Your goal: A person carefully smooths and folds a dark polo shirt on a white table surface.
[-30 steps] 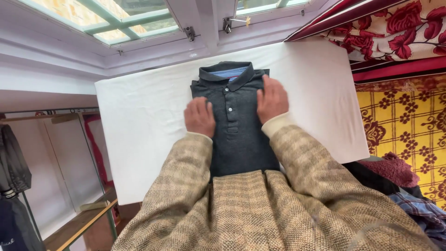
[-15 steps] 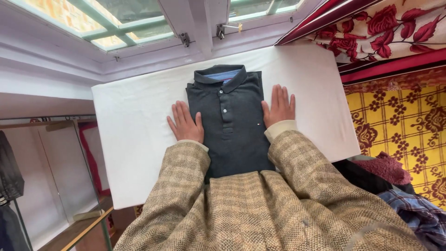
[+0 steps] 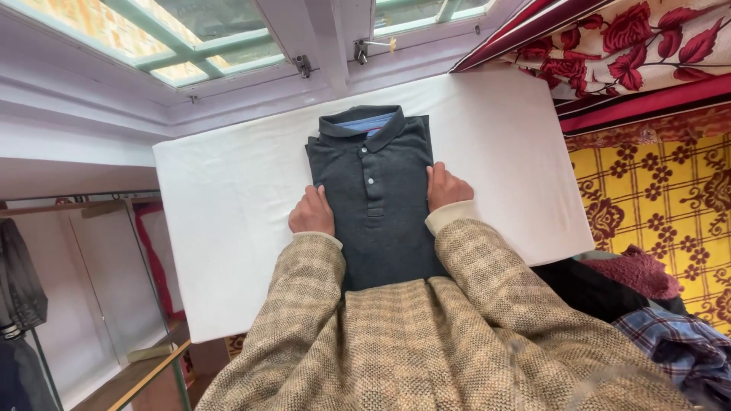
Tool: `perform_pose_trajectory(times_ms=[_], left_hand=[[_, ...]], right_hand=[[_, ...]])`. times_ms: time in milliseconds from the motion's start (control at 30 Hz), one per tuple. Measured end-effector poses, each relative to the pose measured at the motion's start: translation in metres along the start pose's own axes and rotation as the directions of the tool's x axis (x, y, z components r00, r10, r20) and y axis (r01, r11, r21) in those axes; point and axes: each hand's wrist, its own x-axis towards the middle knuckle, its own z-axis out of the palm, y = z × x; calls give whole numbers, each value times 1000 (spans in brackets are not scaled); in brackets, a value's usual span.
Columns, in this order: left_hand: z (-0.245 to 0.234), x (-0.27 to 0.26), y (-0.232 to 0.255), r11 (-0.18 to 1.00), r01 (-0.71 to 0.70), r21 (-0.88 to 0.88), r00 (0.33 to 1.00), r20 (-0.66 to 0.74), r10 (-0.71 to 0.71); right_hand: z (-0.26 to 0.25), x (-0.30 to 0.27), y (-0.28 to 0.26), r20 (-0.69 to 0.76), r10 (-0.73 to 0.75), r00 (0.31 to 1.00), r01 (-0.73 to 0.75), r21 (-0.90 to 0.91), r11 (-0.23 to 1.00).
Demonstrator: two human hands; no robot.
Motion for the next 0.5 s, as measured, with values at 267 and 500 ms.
perform_pose_trajectory(times_ms=[267, 500], left_hand=[[-12, 74, 2, 871, 361, -333, 877, 438, -196], [18, 115, 1, 901, 267, -343, 887, 453, -91]], right_hand=[[3, 76, 4, 190, 174, 966, -234, 367, 900], [16, 116, -5, 352, 139, 926, -284, 403, 870]])
